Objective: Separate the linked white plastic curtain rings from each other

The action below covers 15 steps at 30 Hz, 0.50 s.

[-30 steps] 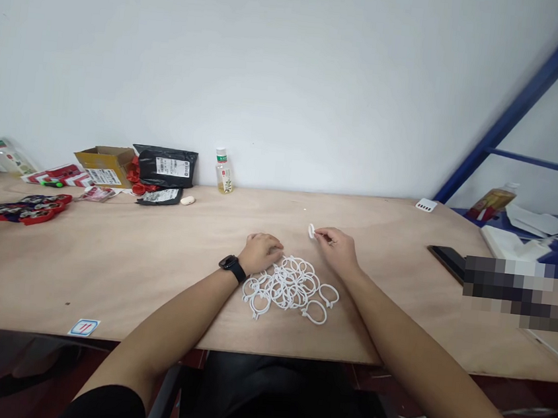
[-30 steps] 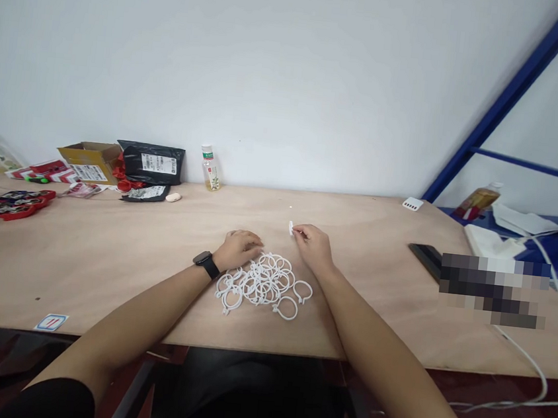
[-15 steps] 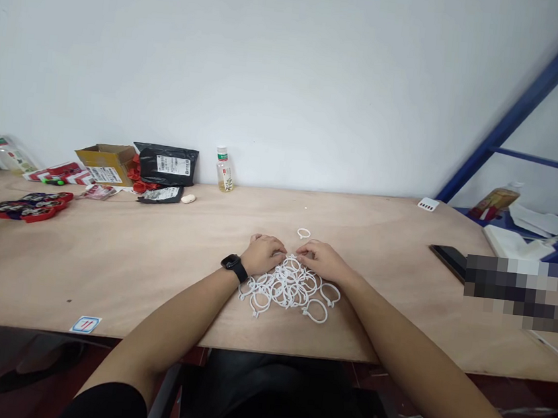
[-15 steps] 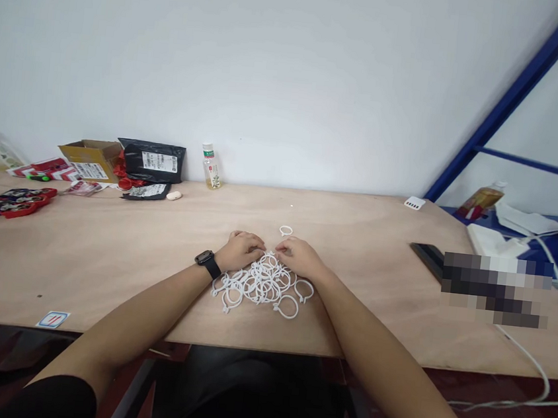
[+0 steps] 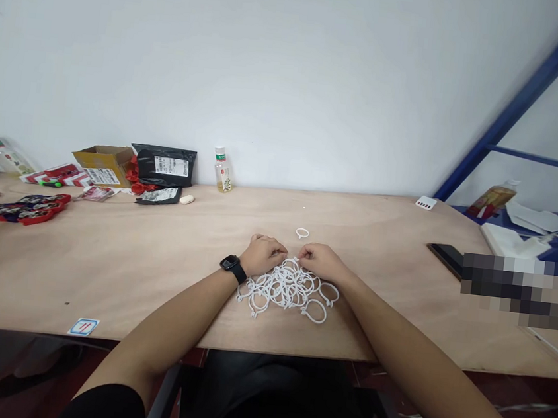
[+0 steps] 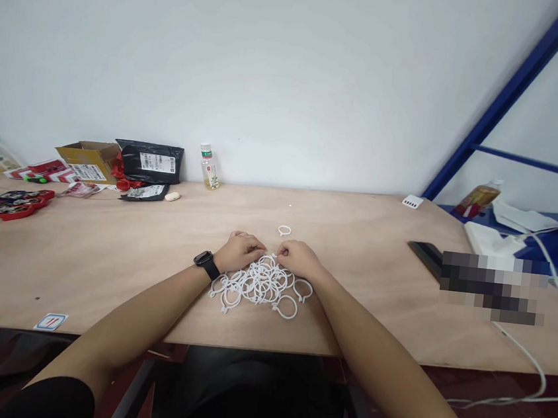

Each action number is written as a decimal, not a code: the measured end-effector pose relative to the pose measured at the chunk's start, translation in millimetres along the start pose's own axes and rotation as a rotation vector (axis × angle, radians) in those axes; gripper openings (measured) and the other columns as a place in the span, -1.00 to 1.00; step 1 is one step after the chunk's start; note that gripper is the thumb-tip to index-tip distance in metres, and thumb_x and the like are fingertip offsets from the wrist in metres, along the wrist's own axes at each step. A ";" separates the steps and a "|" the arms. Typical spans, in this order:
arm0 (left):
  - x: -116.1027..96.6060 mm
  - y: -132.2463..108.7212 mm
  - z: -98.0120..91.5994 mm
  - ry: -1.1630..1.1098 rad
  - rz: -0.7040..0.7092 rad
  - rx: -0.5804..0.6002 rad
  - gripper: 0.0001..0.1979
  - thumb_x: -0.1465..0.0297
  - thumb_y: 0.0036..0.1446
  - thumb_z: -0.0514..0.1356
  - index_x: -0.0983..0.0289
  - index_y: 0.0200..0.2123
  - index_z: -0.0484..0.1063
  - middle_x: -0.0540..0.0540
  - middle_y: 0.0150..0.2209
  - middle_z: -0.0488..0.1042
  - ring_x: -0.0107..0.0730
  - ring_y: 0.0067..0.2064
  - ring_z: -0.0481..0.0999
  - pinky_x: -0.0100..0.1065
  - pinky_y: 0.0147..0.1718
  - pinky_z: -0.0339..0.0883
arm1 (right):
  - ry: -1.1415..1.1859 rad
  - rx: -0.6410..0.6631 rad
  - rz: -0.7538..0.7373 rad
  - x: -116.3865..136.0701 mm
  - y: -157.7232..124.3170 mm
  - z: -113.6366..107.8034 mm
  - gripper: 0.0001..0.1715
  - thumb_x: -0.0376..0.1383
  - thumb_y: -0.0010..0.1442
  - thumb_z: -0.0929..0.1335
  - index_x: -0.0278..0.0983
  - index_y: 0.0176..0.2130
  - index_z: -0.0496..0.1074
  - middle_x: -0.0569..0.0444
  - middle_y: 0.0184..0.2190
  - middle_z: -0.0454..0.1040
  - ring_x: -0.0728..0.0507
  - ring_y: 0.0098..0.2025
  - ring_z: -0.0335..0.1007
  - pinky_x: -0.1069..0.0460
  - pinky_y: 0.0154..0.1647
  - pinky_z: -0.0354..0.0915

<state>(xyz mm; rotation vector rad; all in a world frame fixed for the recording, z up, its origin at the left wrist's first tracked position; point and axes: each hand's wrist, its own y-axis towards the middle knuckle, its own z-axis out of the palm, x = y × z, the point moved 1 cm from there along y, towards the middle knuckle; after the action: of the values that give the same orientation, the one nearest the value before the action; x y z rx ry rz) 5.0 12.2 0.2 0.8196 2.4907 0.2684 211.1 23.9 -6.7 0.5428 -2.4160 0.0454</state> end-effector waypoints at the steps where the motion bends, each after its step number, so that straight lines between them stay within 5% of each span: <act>1: -0.2 -0.1 -0.2 -0.003 -0.006 -0.004 -0.77 0.25 0.20 0.12 0.16 -0.24 0.57 0.05 -0.24 0.60 -0.27 -0.13 0.50 -0.14 0.08 0.10 | 0.010 -0.040 -0.017 0.5 0.2 -0.5 -0.89 -0.39 0.00 0.33 -0.26 -0.45 0.49 0.12 -0.52 0.51 -0.04 -0.48 0.37 0.10 -0.47 0.21; 7: -1.5 1.4 -1.3 -0.107 -0.018 -0.077 -0.72 0.24 0.25 0.09 0.16 -0.10 0.54 0.07 -0.16 0.59 -0.28 -0.09 0.51 -0.19 0.09 0.15 | 0.119 -0.377 -0.191 9.4 -0.8 -6.4 -0.86 -0.30 0.14 0.33 -0.27 -0.31 0.50 0.04 -0.34 0.49 -0.07 -0.35 0.36 0.05 -0.32 0.25; 15: -7.1 1.7 -0.6 -0.447 0.018 -0.209 -0.74 0.24 0.20 0.16 0.23 -0.20 0.59 0.11 -0.28 0.60 -0.36 -0.25 0.54 -0.36 -0.19 0.38 | 0.216 -0.352 -0.272 23.0 -5.5 0.0 -0.85 -0.30 0.16 0.33 -0.26 -0.31 0.52 0.06 -0.40 0.45 -0.05 -0.39 0.34 0.06 -0.38 0.23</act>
<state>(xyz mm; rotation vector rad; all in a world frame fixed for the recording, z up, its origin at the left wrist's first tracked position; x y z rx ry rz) 10.5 9.3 4.1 0.7234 2.0020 0.3076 197.1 10.4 6.7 0.6569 -2.0595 -0.4087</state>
